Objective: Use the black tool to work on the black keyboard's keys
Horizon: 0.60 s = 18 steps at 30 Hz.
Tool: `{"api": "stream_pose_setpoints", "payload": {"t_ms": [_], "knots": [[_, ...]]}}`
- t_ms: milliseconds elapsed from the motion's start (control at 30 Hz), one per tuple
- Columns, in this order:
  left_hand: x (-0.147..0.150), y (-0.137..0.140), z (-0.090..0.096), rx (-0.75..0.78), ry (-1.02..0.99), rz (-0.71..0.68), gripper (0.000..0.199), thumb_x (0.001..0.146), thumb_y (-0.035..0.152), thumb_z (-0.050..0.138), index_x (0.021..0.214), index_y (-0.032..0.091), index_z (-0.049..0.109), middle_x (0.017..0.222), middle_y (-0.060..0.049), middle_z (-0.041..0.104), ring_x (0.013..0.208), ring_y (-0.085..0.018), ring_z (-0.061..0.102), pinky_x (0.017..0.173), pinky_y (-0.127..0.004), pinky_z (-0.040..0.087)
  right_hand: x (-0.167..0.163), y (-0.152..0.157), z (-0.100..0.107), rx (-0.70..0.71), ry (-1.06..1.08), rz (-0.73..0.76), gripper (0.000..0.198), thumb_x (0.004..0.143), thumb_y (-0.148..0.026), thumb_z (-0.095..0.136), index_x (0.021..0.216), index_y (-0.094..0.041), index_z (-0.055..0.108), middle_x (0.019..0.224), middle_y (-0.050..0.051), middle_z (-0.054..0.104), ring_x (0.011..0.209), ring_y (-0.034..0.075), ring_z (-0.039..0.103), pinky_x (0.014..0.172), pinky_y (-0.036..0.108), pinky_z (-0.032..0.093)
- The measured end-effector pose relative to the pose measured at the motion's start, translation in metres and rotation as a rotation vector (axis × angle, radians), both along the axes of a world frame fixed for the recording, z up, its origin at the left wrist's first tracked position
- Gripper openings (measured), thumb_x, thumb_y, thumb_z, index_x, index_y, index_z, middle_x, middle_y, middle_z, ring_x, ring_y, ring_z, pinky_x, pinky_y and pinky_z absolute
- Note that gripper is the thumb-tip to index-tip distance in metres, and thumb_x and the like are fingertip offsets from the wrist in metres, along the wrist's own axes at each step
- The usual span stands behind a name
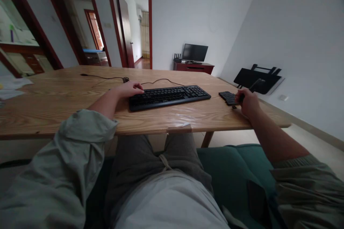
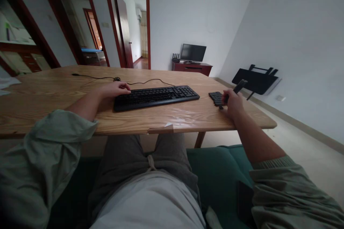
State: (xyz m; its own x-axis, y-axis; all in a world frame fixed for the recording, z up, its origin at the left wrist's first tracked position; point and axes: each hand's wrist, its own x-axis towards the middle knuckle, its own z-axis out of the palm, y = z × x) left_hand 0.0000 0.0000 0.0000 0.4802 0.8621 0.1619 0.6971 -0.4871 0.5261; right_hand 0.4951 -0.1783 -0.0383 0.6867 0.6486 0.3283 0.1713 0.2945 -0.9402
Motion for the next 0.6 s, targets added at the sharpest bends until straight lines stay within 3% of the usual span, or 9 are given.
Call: {"api": "stream_pose_setpoints", "payload": {"t_ms": [400, 600], "knots": [[0.0004, -0.0021, 0.0015, 0.003, 0.018, 0.016, 0.036, 0.063, 0.048, 0.066, 0.086, 0.021, 0.068, 0.09, -0.004, 0.072, 0.091, -0.023, 0.066, 0.076, -0.026, 0.05, 0.003, -0.0004, -0.0038, -0.104, -0.052, 0.046, 0.012, 0.071, -0.03, 0.057, 0.06, -0.025, 0.054, 0.055, 0.002, 0.054, 0.048, 0.014, 0.05, 0.037, 0.027, 0.043], [0.002, -0.0065, 0.0031, 0.004, 0.006, 0.021, 0.033, 0.062, 0.047, 0.066, 0.083, 0.021, 0.068, 0.09, -0.004, 0.073, 0.09, -0.023, 0.066, 0.077, -0.028, 0.05, 0.0044, -0.0011, -0.0043, -0.045, -0.023, 0.064, 0.01, 0.069, -0.031, 0.056, 0.063, -0.024, 0.052, 0.056, 0.001, 0.055, 0.049, 0.013, 0.051, 0.035, 0.024, 0.042]]}}
